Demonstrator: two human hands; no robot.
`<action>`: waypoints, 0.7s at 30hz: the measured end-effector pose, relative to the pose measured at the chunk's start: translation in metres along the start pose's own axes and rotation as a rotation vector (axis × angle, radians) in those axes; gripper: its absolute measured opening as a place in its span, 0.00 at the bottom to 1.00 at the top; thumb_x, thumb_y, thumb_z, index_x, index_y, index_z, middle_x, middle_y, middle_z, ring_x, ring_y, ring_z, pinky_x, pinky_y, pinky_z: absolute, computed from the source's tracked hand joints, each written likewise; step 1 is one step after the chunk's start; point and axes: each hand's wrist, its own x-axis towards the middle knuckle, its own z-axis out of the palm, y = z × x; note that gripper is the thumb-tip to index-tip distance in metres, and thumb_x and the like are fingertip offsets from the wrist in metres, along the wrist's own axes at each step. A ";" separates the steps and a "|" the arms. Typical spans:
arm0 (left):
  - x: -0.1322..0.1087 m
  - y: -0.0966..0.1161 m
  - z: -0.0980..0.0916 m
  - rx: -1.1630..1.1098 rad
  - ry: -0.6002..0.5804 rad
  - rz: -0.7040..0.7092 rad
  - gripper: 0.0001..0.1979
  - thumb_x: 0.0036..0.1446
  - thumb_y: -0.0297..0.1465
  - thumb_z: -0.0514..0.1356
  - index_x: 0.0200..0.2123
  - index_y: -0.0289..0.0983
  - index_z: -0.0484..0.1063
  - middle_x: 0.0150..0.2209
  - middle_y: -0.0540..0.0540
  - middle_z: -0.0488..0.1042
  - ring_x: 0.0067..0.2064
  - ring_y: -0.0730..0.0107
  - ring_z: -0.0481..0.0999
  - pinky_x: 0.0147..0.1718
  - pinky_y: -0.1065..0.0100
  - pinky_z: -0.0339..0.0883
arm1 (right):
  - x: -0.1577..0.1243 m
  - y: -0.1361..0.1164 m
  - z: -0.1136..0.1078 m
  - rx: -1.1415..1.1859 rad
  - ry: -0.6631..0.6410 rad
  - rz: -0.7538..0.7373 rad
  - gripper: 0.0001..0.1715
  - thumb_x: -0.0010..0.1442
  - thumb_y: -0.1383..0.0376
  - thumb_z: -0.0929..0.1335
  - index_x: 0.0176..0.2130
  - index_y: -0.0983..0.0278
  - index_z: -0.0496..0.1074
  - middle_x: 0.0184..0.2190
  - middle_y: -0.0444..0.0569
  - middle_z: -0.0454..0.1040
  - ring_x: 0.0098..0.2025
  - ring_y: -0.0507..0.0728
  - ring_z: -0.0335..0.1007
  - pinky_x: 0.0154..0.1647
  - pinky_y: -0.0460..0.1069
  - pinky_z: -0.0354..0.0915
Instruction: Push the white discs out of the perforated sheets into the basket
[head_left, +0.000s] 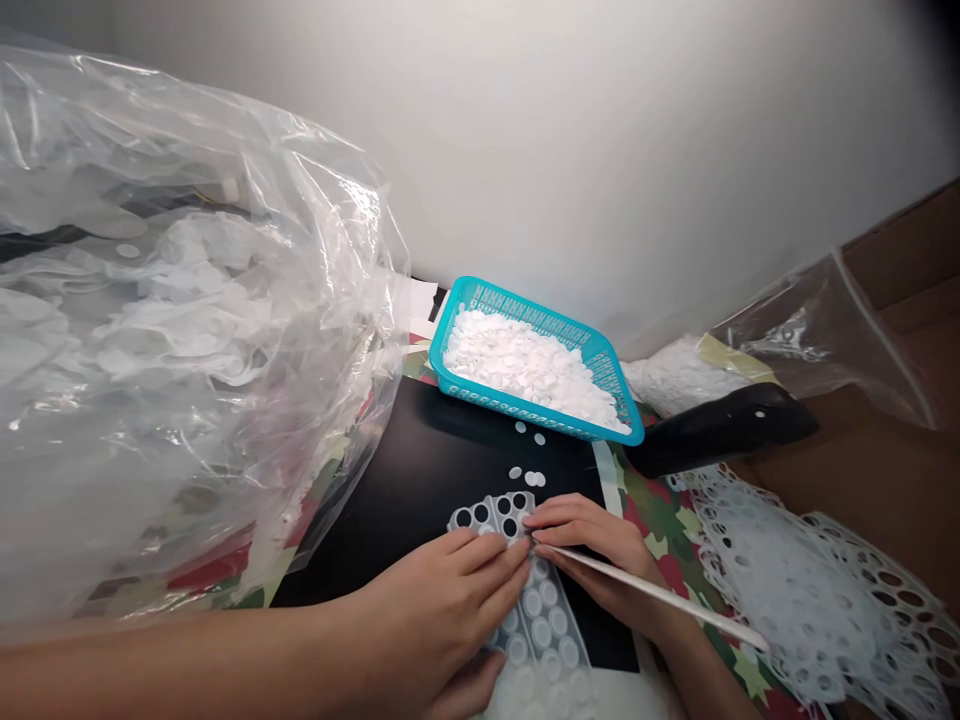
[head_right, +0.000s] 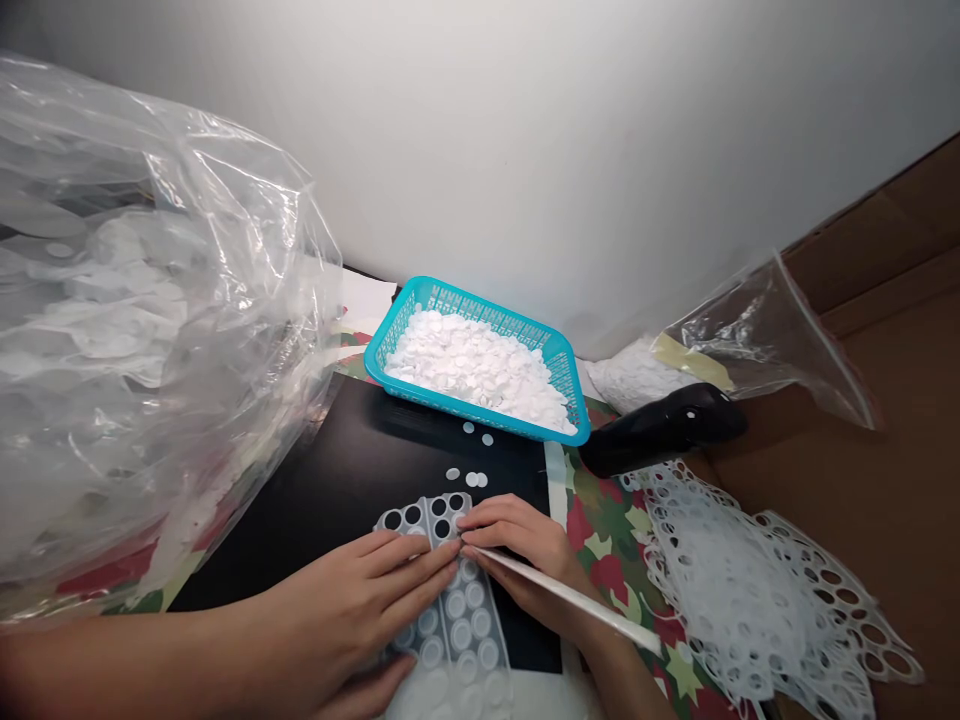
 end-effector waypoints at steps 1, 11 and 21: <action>0.000 0.000 0.000 -0.002 -0.002 0.000 0.27 0.62 0.37 0.48 0.60 0.28 0.58 0.62 0.40 0.61 0.56 0.59 0.64 0.55 0.65 0.53 | 0.000 0.000 0.000 -0.009 0.000 -0.003 0.10 0.59 0.74 0.68 0.41 0.62 0.73 0.40 0.51 0.77 0.45 0.57 0.73 0.46 0.53 0.71; 0.002 0.001 -0.001 0.028 -0.008 0.025 0.27 0.61 0.36 0.49 0.60 0.25 0.58 0.61 0.36 0.62 0.55 0.57 0.65 0.55 0.64 0.55 | -0.006 -0.001 0.010 -0.425 0.068 -0.233 0.17 0.59 0.76 0.65 0.48 0.66 0.72 0.42 0.57 0.78 0.44 0.60 0.71 0.41 0.55 0.73; 0.000 0.002 0.001 0.042 -0.025 0.027 0.28 0.62 0.36 0.47 0.61 0.24 0.57 0.61 0.36 0.60 0.56 0.56 0.64 0.56 0.64 0.53 | -0.008 0.001 0.020 -0.382 0.205 -0.082 0.22 0.57 0.79 0.65 0.48 0.61 0.72 0.43 0.54 0.76 0.41 0.59 0.69 0.40 0.57 0.72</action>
